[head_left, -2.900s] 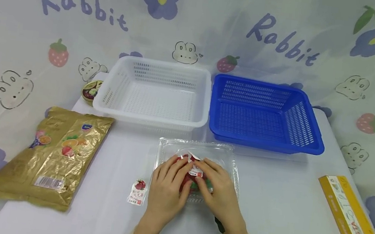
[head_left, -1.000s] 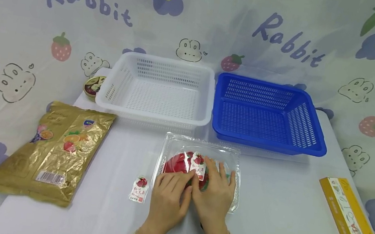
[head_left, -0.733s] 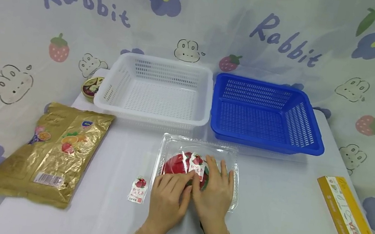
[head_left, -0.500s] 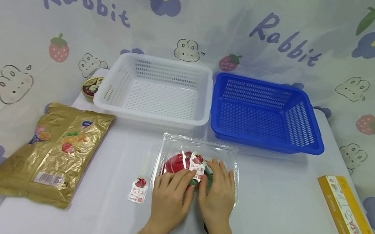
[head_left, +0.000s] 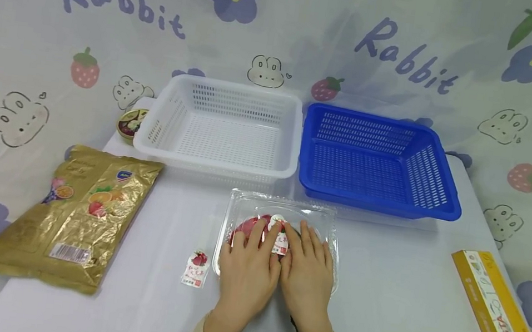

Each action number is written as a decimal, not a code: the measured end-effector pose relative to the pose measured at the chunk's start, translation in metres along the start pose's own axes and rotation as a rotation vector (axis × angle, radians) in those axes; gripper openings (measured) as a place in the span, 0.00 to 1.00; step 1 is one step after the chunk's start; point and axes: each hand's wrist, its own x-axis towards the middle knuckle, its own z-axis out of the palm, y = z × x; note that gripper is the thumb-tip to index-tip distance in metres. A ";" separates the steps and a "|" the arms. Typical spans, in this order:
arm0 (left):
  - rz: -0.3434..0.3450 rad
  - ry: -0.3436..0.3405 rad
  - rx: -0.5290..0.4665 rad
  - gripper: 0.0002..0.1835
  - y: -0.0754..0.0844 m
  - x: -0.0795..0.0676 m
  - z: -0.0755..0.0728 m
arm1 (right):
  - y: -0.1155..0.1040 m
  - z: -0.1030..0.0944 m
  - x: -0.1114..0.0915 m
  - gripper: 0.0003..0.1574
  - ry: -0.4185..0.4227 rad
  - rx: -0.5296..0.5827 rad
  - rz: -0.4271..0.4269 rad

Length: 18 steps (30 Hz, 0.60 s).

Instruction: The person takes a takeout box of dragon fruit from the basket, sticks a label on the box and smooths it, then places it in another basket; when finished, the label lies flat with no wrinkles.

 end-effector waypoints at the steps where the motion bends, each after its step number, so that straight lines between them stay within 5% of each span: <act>1: -0.010 -0.014 0.006 0.25 0.001 0.002 -0.001 | 0.000 -0.001 0.000 0.27 -0.015 -0.014 0.001; 7: -0.072 -0.053 0.002 0.23 0.005 0.011 -0.001 | 0.004 -0.005 0.003 0.28 -0.055 -0.060 0.006; 18: -0.152 0.006 -0.015 0.22 -0.005 0.008 0.002 | 0.007 -0.007 -0.003 0.29 -0.134 -0.047 0.107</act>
